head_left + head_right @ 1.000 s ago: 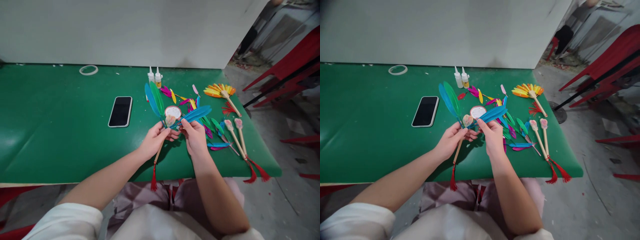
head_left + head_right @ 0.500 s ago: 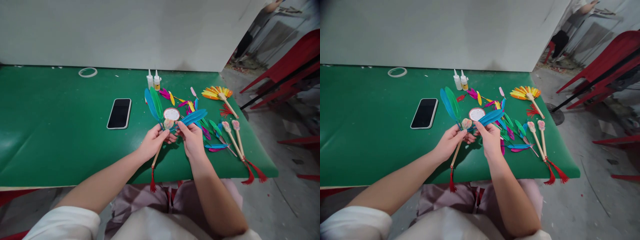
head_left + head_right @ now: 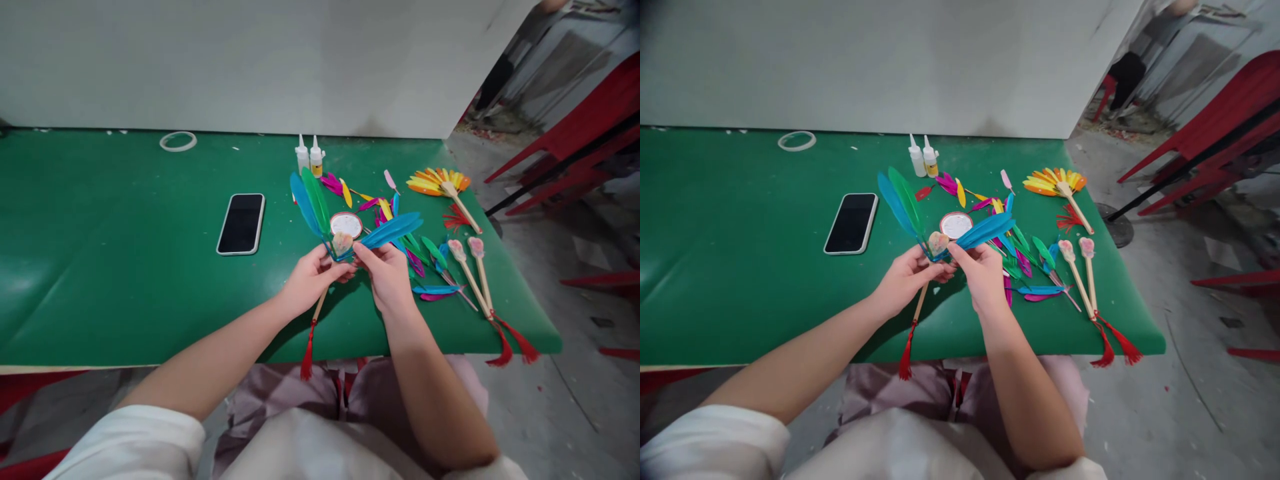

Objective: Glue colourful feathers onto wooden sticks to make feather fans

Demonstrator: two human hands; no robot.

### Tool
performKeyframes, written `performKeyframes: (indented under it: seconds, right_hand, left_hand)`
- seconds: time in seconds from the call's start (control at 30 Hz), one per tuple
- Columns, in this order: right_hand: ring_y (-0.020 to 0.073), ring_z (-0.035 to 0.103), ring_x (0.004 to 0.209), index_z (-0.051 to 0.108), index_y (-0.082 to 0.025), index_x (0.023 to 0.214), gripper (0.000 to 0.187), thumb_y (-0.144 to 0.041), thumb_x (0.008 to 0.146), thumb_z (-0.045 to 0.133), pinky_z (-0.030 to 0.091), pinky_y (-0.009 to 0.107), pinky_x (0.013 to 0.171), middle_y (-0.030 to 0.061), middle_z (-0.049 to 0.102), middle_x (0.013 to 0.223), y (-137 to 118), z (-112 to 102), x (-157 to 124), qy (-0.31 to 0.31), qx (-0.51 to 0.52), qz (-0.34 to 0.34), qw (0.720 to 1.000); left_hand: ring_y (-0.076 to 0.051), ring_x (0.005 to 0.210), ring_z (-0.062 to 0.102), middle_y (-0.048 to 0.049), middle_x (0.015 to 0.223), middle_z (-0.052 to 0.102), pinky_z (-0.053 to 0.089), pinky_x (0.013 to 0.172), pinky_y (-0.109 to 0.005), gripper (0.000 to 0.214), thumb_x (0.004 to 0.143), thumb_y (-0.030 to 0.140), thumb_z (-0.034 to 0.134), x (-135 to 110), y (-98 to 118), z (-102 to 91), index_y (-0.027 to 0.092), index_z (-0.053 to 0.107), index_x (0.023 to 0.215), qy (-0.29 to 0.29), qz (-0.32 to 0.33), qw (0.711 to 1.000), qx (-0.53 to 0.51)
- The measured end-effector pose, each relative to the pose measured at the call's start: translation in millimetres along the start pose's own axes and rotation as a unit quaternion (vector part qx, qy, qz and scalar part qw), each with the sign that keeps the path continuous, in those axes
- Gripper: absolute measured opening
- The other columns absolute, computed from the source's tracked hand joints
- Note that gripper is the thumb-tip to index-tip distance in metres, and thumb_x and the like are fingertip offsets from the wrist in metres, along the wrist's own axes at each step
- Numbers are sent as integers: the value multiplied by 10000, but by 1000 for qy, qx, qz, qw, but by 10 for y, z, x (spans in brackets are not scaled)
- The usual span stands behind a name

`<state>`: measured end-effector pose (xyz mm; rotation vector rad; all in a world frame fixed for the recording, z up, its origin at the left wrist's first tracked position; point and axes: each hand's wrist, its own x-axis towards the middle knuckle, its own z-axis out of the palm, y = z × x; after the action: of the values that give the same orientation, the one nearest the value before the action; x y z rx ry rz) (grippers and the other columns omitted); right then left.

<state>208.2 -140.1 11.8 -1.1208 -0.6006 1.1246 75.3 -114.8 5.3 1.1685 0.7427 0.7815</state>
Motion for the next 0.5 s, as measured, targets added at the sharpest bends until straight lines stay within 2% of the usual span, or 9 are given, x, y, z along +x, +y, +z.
performKeyframes:
  seconds: [0.17,0.3,0.5]
  right_hand:
    - [74,545,547,669,-178,695,161,-270,597,757,463,220,556,-31,651,638,20,-8,27,-9,10,1,1000]
    - [74,559,547,667,-179,691,157,-267,599,760,471,215,554,-29,658,642,29,-4,16,-19,13,7,1000]
    - [104,603,590,666,-171,706,165,-286,618,745,494,234,574,-5,674,659,33,13,-20,-24,-39,-8,999]
  left_hand:
    - [-151,765,642,-21,826,666,552,665,-265,248,729,296,670,-8,28,6,139,614,913,49,14,998,21]
    - [-144,726,646,-25,801,670,552,619,-247,243,724,313,674,-24,47,12,130,627,876,59,6,998,16]
    - [-123,671,651,-22,735,671,551,627,-233,215,718,292,682,-34,60,19,114,622,823,75,3,997,11]
